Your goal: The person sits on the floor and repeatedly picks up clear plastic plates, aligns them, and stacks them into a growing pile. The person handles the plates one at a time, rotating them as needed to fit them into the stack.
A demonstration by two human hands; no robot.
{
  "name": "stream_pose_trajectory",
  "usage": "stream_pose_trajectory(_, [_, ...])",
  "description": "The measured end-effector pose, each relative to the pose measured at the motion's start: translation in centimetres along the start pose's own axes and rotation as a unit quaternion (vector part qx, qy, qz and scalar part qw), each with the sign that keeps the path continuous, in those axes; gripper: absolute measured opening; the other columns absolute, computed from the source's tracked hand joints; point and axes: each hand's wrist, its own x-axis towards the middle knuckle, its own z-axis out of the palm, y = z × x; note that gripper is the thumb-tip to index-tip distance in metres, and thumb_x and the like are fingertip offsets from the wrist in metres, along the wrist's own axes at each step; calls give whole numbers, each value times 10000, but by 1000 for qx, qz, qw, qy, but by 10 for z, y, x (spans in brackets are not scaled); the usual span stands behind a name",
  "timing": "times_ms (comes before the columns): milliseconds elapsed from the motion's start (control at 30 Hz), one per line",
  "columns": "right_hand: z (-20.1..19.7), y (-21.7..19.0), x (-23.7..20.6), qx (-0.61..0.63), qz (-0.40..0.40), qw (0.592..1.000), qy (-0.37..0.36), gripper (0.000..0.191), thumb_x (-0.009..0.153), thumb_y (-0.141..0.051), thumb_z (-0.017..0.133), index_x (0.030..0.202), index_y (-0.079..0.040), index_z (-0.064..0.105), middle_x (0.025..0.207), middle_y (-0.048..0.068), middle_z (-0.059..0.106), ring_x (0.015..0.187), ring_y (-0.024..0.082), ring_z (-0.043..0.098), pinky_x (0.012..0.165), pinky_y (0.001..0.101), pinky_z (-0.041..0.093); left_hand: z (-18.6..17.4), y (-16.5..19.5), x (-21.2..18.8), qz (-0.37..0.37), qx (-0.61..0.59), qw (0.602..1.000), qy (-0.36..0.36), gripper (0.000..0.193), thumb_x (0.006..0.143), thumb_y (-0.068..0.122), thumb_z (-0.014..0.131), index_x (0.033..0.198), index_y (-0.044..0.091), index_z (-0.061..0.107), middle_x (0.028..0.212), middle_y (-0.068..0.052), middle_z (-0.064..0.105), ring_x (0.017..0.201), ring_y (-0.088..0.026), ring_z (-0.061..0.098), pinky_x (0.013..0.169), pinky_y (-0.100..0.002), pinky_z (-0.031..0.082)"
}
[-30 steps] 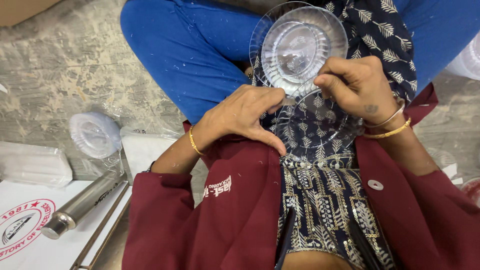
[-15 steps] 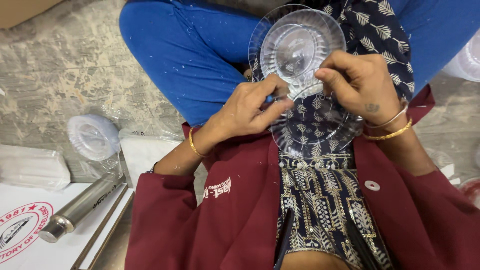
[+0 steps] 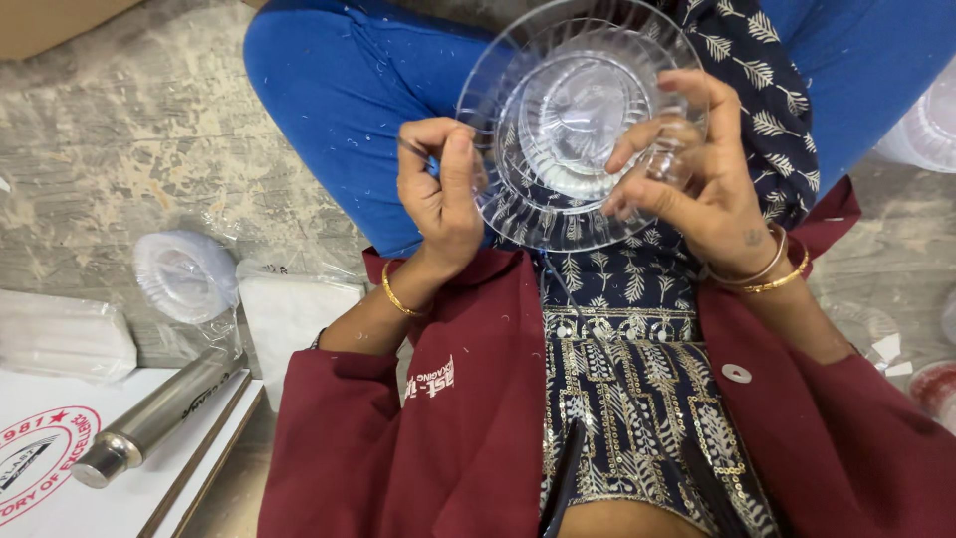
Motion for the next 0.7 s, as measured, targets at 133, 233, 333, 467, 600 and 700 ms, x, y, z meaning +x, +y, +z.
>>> stream_pose_trajectory(133, [1,-5,-2,5,-65,995,-80,825,902,6,721,1555,-43,218,1214,157,607,1079,288,685,942,403,643,2,1,4,-13,-64,997,35,71,1151,117,524,1124,60,492,747,20,484,565,-26,396,515,-191,348])
stream_pose_trajectory(233, [0,3,-4,118,-66,983,-120,765,971,-17,724,1558,-56,235,1222,144,649,1057,266,731,965,397,639,5,6,7,-36,-103,993,44,63,1161,91,528,1157,60,474,731,7,490,578,-29,402,523,-191,339])
stream_pose_trajectory(333, [-1,15,-3,151,-78,982,-86,604,1030,-45,673,1528,-28,330,1189,157,665,997,264,737,910,409,651,13,10,8,-34,-81,996,20,192,1132,55,548,1276,82,424,763,0,530,595,-42,456,546,-192,373])
stream_pose_trajectory(467, [-4,16,-4,124,-70,990,1,437,1134,-142,587,1491,-5,376,1150,165,670,993,274,740,906,384,621,21,12,10,-44,-67,997,-21,359,1107,13,571,1387,90,359,826,-8,582,630,-51,506,591,-192,426])
stream_pose_trajectory(600, [-5,14,-2,126,-69,988,58,353,1165,-158,539,1455,-3,411,1163,146,657,1022,264,735,916,366,637,23,15,6,-52,-38,995,-80,445,1122,-14,585,1484,79,343,834,-21,582,714,-75,548,682,-206,472])
stream_pose_trajectory(700, [-27,15,-6,68,-106,981,150,201,1194,-122,532,1347,-2,481,1084,140,677,918,239,725,803,327,623,22,18,1,-54,-8,992,-117,424,1132,-9,605,1462,60,349,855,-30,546,742,-81,521,711,-203,459])
